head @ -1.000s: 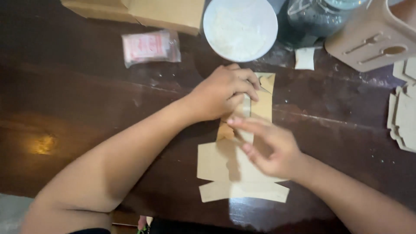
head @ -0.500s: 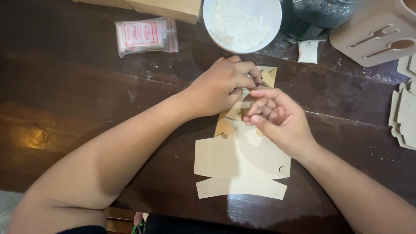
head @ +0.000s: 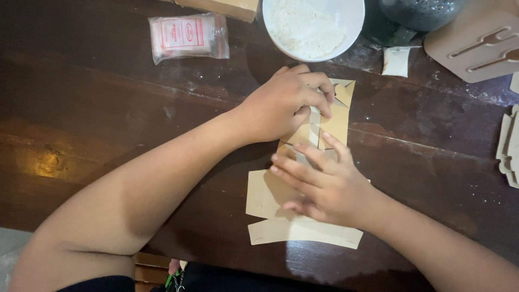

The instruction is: The person assembles a flat cardboard box on a wooden table. They fold the side flaps and press the seams to secure the structure, then fold the bottom flaps inward to complete the box.

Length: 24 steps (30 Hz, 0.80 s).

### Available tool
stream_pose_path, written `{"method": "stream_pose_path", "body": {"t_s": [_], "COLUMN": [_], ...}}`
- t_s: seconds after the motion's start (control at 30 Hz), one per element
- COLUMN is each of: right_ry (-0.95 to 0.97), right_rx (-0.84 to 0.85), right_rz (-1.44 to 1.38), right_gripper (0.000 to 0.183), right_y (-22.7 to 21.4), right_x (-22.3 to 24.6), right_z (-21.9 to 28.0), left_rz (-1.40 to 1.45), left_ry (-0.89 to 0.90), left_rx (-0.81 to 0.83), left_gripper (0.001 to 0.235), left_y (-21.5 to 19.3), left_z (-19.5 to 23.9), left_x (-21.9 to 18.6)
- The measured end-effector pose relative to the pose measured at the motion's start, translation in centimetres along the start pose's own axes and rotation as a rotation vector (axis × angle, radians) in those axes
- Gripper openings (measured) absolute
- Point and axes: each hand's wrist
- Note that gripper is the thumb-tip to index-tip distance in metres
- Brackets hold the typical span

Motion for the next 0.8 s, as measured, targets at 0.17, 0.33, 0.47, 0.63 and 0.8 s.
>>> {"method": "stream_pose_path", "body": {"t_s": [0.17, 0.33, 0.47, 0.63, 0.8], "right_ry": [0.074, 0.156, 0.017, 0.147, -0.016], "right_rx": [0.135, 0.173, 0.115, 0.135, -0.048], "right_rz": [0.033, -0.012, -0.053, 0.028, -0.109], "right_gripper": [0.065, 0.07, 0.065, 0.061, 0.041], "right_y": [-0.4, -0.4, -0.5, -0.5, 0.0], "right_x": [0.1, 0.0, -0.1, 0.0, -0.4], "right_z": [-0.3, -0.2, -0.3, -0.3, 0.9], "left_rz": [0.001, -0.001, -0.006, 0.0, 0.025], "left_ry": [-0.02, -0.028, -0.021, -0.01, -0.026], "left_rx": [0.022, 0.041, 0.014, 0.018, 0.015], "left_gripper": [0.042, 0.045, 0.043, 0.045, 0.045], "left_y": [-0.4, -0.4, -0.3, -0.2, -0.3], "left_z": [-0.1, -0.1, -0.1, -0.1, 0.0], "left_x": [-0.5, -0.5, -0.5, -0.2, -0.5]}}
Point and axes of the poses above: each hand's wrist, its own z-axis away from the middle knuckle, its own y-axis out of the palm, x = y × z, and after that the axes turned 1 degree about -z, right-handed
